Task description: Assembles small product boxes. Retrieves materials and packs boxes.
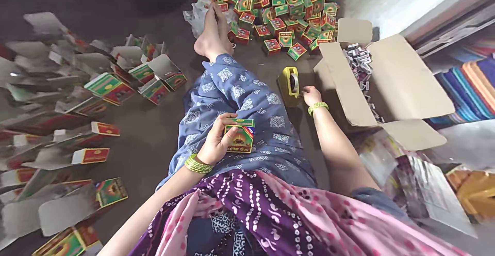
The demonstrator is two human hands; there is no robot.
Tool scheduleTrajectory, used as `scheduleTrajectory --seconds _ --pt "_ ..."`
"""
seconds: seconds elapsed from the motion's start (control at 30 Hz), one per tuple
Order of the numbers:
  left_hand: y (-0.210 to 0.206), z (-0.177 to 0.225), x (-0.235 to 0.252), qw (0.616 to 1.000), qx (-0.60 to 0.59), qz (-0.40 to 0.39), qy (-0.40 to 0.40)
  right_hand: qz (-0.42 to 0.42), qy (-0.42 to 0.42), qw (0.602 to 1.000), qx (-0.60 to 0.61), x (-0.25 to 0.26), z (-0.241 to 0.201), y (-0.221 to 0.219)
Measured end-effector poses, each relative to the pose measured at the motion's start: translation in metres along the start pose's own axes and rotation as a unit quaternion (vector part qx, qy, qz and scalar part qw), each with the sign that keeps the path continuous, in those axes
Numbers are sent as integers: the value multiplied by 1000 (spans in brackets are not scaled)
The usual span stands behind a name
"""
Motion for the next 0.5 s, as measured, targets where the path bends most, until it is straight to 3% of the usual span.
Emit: scheduleTrajectory --seconds 0.13,0.27,0.5 --pt "1 -1 2 1000 1 -2 -3 -52 16 998 -30 21 2 -6" --pt "1 -2 4 1000 4 -3 -9 -55 8 998 -15 30 1 -7" --pt "1 -2 2 1000 -5 1 5 -61 -57 991 110 11 3 9"
Point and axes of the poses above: each hand's wrist, its own x-axis towards the middle knuckle, its own y-axis out of the back of the hand, z = x × y, the point moved 4 cm from there along x, towards the middle knuckle, and after that the axes turned 8 degrees about -y, right-handed, at the moved point
